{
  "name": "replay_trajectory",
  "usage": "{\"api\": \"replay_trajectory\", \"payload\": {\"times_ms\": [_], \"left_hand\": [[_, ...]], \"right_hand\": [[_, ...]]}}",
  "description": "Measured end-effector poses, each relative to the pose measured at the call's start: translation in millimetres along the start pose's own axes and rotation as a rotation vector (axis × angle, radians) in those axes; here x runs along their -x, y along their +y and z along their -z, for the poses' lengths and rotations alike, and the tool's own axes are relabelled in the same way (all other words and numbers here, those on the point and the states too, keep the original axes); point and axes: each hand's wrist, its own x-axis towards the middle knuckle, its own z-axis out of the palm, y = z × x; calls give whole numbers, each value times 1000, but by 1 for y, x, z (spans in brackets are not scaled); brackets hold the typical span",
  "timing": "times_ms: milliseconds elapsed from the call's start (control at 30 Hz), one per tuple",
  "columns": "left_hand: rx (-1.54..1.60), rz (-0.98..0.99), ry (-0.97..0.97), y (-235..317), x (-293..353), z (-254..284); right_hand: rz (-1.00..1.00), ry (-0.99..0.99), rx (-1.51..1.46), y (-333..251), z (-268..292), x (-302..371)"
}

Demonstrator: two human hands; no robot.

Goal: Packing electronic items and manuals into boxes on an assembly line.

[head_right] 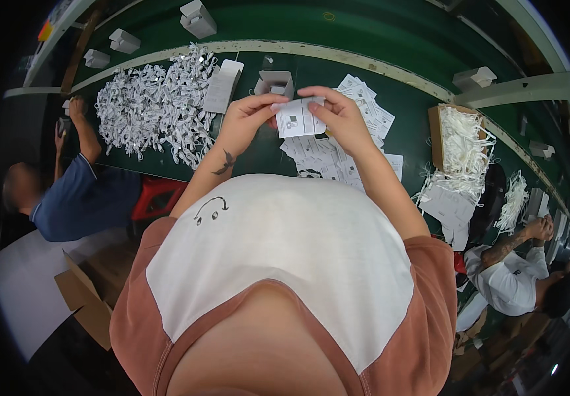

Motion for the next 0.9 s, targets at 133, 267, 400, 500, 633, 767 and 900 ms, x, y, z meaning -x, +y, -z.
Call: {"api": "replay_trajectory", "payload": {"times_ms": [133,267,400,500,633,767,900], "left_hand": [[-59,-130,47,-8,-2,7],[-398,-410,70,-20,-5,21],[-578,-442,387,-46,-25,65],[-622,-204,299,-82,-39,88],[-658,-254,40,-107,-56,79],[-562,-61,-42,-104,-61,69],[-527,-101,-40,-94,-48,57]], "right_hand": [[67,23,-69,10,-3,-4],[-59,64,-88,10,-15,-12],[151,222,740,-10,-20,-30],[590,162,1094,-1,-19,-58],[804,-13,1444,17,-21,-81],[748,-27,1480,31,-22,-87],[719,62,1350,41,-14,-81]]}}
